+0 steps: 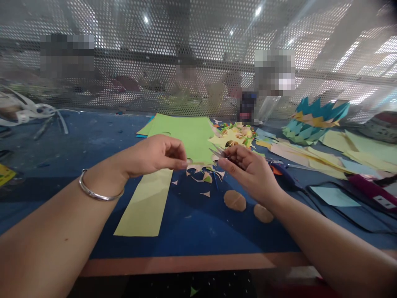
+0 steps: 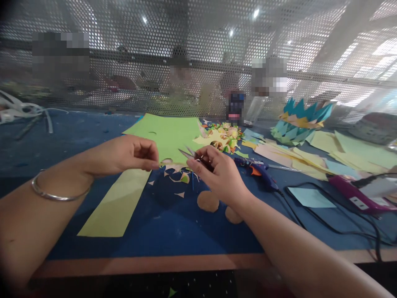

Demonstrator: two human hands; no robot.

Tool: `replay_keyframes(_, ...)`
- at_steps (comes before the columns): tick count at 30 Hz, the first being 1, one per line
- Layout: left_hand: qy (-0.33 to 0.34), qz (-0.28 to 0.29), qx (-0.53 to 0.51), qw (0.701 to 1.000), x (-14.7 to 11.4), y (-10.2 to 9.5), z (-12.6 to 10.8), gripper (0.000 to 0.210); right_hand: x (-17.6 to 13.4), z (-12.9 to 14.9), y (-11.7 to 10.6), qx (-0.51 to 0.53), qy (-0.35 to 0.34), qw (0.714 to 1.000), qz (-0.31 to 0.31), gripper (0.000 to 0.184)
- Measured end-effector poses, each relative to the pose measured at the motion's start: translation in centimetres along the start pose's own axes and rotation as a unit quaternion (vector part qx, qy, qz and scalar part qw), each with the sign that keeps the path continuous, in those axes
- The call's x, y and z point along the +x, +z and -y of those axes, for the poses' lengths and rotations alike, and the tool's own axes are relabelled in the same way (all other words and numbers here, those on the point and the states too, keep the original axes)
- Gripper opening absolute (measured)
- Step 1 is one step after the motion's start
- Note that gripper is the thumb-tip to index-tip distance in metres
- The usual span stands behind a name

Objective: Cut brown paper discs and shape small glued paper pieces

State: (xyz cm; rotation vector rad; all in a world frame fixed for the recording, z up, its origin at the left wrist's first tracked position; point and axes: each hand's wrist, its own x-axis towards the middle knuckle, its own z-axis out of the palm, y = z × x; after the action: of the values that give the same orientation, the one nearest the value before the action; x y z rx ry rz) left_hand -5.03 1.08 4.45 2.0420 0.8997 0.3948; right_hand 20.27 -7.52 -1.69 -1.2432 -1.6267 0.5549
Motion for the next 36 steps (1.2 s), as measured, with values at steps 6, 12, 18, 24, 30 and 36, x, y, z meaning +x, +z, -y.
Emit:
replay_keyframes(6, -0.02, -0.12, -0.352, 0.928, 1.0, 2.6, 0.3, 0.025, 0.6, 0.8, 0.4, 0.149, 0.05, 0.987, -0.039, 0.036)
replay_keyframes(12, -0.053, -0.082, -0.491, 0.865, 1.1, 4.0, -0.3, 0.008, 2.0, 2.1, 0.8, 0.237, 0.109, 0.965, -0.002, 0.039)
replay_keyframes(18, -0.081, -0.034, -0.569, 0.818, 1.0, 4.0, -0.3, 0.016, 3.1, 3.3, 1.3, 0.294, 0.117, 0.947, 0.05, 0.033)
replay_keyframes(24, -0.083, 0.004, -0.582, 0.809, 1.3, 4.6, -0.2, 0.015, 3.0, 2.8, 2.1, 0.312, 0.113, 0.94, 0.077, 0.029)
replay_keyframes(30, -0.092, 0.045, -0.574, 0.812, 1.6, 5.2, 0.1, 0.014, 2.6, 1.8, 2.1, 0.317, 0.107, 0.937, 0.099, 0.031)
replay_keyframes(36, -0.06, 0.048, -0.498, 0.864, 1.5, 5.8, 0.5, 0.013, 2.3, 1.8, 1.8, 0.274, 0.094, 0.95, 0.113, 0.035)
